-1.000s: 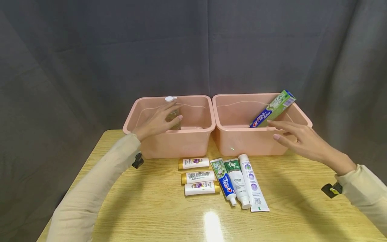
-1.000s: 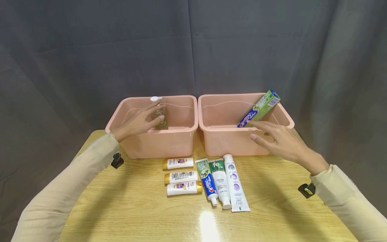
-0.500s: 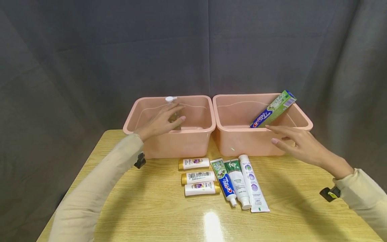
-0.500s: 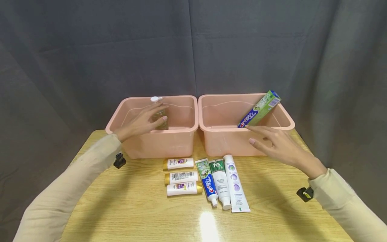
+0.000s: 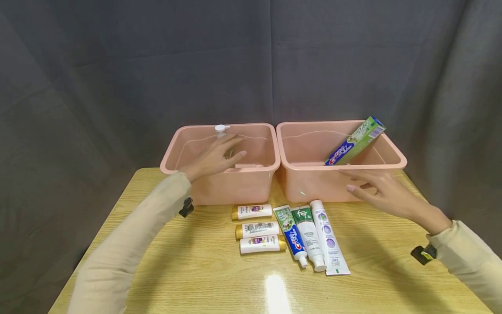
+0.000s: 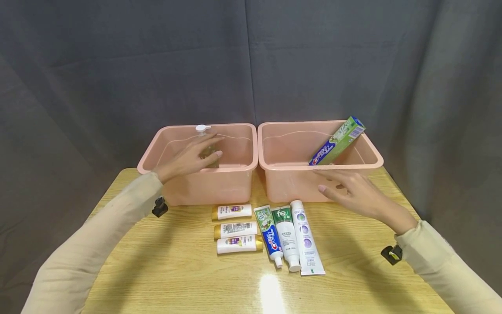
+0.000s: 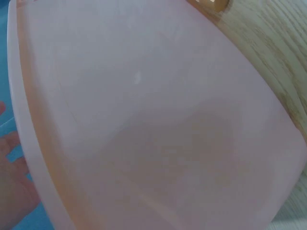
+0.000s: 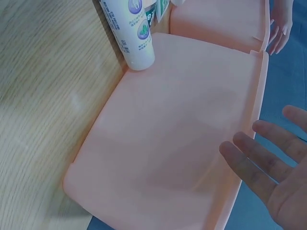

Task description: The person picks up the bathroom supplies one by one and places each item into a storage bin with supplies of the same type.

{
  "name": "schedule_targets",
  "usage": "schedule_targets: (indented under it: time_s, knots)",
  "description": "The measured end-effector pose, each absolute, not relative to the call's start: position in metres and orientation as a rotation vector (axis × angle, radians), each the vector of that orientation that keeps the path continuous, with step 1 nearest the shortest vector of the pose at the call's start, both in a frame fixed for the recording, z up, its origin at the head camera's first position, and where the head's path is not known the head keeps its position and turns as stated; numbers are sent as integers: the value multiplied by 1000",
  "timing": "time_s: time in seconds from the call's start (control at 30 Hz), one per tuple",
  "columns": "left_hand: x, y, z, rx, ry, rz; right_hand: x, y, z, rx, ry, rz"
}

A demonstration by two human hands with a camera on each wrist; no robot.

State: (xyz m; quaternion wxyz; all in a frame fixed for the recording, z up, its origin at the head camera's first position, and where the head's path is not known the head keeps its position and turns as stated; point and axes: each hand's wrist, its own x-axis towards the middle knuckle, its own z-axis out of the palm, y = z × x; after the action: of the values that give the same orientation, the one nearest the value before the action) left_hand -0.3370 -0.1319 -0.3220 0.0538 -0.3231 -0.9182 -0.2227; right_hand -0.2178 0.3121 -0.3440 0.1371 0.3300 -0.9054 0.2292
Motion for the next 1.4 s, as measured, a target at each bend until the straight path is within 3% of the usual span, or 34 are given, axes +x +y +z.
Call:
schedule_targets:
  time_s: [1.4]
  knots:
    - [-338,-102,-328,-1038,-2806,-596,-229,312,-379,984,-2739,872]
